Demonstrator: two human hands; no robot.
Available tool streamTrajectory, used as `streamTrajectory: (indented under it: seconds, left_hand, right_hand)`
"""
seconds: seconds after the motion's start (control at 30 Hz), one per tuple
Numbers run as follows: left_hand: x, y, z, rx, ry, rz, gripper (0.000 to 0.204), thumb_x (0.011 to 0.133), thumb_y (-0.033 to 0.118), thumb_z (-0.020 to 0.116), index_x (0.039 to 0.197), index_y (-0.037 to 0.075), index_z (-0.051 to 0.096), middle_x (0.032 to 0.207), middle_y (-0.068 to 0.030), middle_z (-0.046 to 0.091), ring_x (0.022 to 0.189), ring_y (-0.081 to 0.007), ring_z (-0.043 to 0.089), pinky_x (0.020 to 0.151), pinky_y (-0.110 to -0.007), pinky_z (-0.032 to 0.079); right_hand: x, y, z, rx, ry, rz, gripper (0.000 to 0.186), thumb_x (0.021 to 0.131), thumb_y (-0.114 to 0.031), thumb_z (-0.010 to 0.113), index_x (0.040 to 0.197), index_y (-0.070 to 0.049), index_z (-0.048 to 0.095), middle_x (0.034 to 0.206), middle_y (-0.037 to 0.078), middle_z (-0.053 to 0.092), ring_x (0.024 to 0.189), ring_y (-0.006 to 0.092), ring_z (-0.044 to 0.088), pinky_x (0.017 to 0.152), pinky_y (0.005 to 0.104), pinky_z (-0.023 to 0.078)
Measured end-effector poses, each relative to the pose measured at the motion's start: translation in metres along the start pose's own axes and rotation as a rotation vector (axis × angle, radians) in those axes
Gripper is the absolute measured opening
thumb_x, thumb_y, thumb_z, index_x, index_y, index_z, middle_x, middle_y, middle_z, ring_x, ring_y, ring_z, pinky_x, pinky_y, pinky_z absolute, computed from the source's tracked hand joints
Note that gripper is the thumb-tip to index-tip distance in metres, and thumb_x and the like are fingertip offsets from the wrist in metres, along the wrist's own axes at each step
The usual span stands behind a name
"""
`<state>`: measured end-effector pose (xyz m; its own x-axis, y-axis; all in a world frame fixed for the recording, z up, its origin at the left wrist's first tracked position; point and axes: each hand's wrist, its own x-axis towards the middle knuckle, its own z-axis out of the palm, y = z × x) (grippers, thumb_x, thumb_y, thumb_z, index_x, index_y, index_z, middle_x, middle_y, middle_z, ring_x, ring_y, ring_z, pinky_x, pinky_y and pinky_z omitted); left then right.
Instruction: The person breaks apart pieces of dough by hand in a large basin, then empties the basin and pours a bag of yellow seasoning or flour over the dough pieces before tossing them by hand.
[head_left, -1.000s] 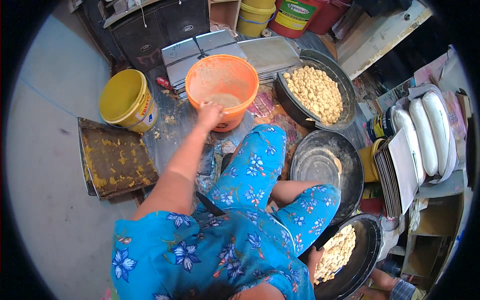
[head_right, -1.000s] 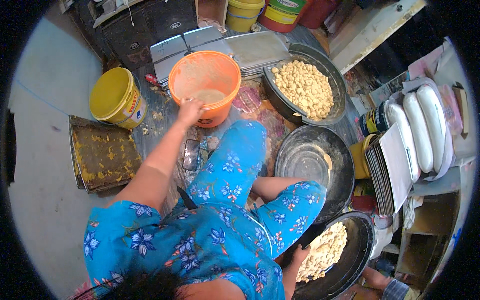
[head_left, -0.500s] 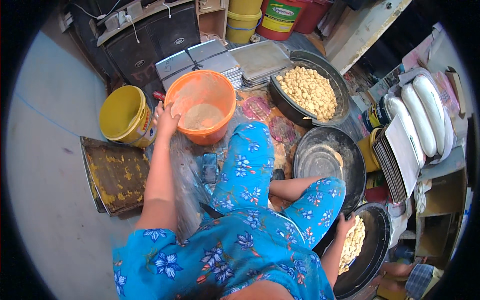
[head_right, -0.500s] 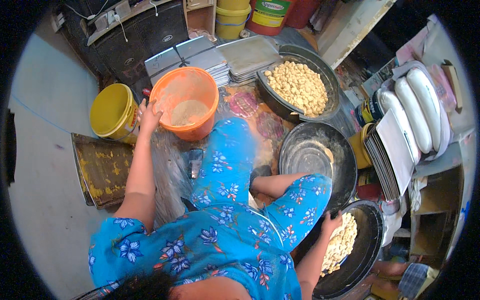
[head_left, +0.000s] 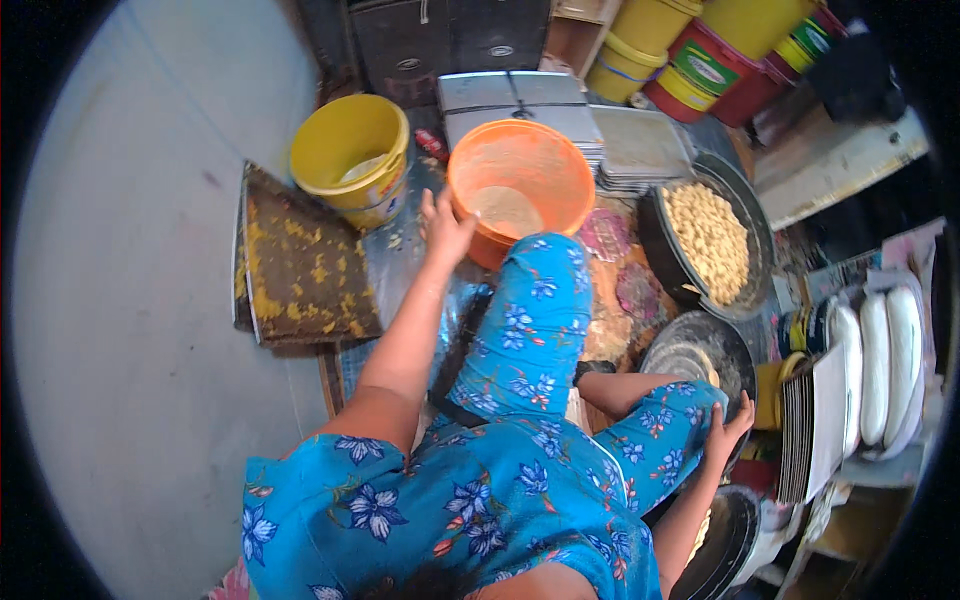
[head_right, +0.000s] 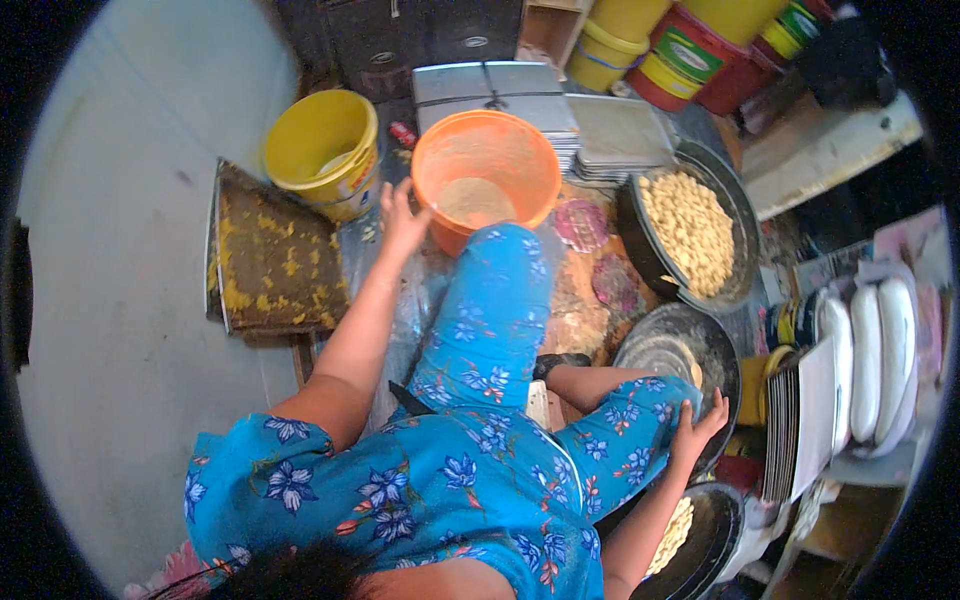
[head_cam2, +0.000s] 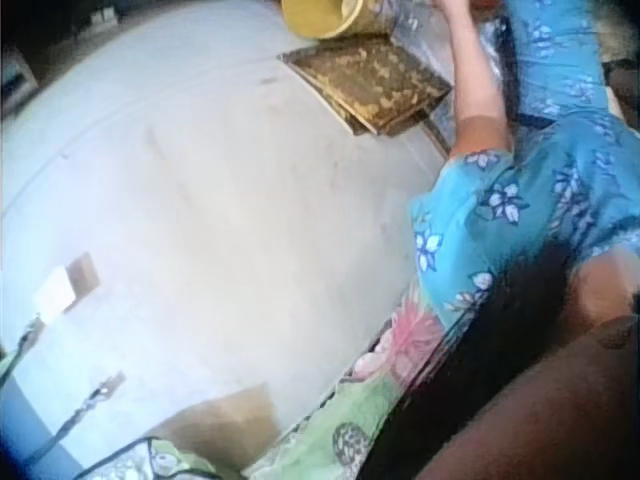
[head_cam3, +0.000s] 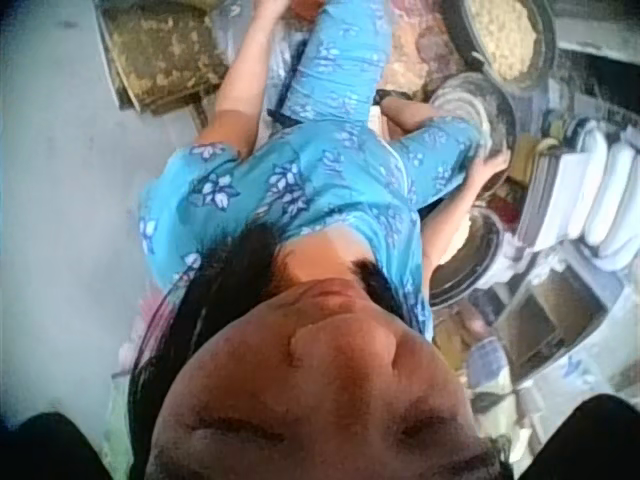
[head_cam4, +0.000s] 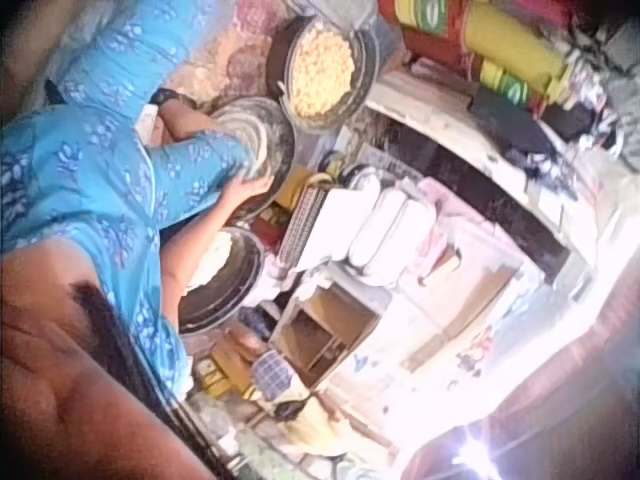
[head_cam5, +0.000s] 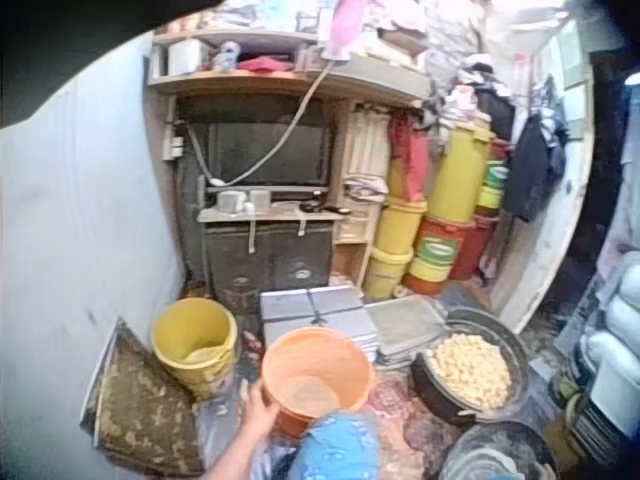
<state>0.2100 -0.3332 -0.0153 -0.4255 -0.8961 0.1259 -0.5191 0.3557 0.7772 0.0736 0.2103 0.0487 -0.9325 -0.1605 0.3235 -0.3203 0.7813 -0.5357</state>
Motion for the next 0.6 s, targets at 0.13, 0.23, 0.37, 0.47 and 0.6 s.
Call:
streamTrajectory:
  seconds: [0.13,0.23,0.37,0.47,0.6]
  left_hand:
    - [-0.053,-0.077,-0.013,0.104,-0.145,-0.015,0.064,0.073,0.037,0.067,0.128,0.017,0.041,0.144,-0.0214,0.012,0.131,-0.0390,0.019,0.102,-0.054,0.020]
    - [-0.085,-0.132,-0.039,0.195,-0.224,-0.107,0.058,0.073,0.036,0.067,0.123,0.014,0.047,0.140,-0.0220,0.023,0.127,-0.0373,0.028,0.101,-0.050,0.025]
    - [-0.122,-0.185,-0.068,-0.119,-0.266,-0.401,0.048,0.075,0.029,0.067,0.114,0.007,0.053,0.125,-0.0199,0.042,0.113,-0.0343,0.044,0.093,-0.043,0.036]
    - [-0.162,-0.193,-0.081,-0.187,-0.085,-0.513,0.040,0.076,0.024,0.066,0.109,0.004,0.054,0.114,-0.0176,0.049,0.103,-0.0334,0.049,0.087,-0.040,0.041]
    - [-0.171,-0.120,-0.132,0.013,0.258,-0.188,0.029,0.078,0.018,0.062,0.101,0.002,0.054,0.103,-0.0164,0.050,0.097,-0.0330,0.049,0.085,-0.041,0.039]
  right_hand:
    - [0.010,-0.050,0.021,-0.163,-0.066,-0.095,0.055,0.078,-0.017,0.062,0.128,-0.008,0.041,0.137,0.019,0.027,0.124,0.0346,0.031,0.100,0.0443,0.028]
    - [0.019,-0.078,0.025,-0.306,-0.066,-0.174,0.054,0.078,-0.022,0.061,0.127,-0.011,0.043,0.137,0.017,0.031,0.122,0.0365,0.034,0.097,0.0463,0.030]
    - [0.030,-0.105,0.039,-0.272,-0.113,-0.253,0.054,0.078,-0.022,0.062,0.127,-0.012,0.043,0.137,0.015,0.032,0.122,0.0354,0.035,0.098,0.0470,0.028]
    - [0.037,-0.120,0.059,-0.310,-0.190,-0.282,0.054,0.077,-0.021,0.062,0.127,-0.012,0.043,0.138,0.014,0.032,0.123,0.0354,0.035,0.100,0.0472,0.026]
    - [0.042,-0.133,0.082,-0.244,-0.230,-0.354,0.053,0.076,-0.019,0.063,0.126,-0.013,0.044,0.137,0.015,0.033,0.123,0.0354,0.034,0.100,0.0468,0.026]
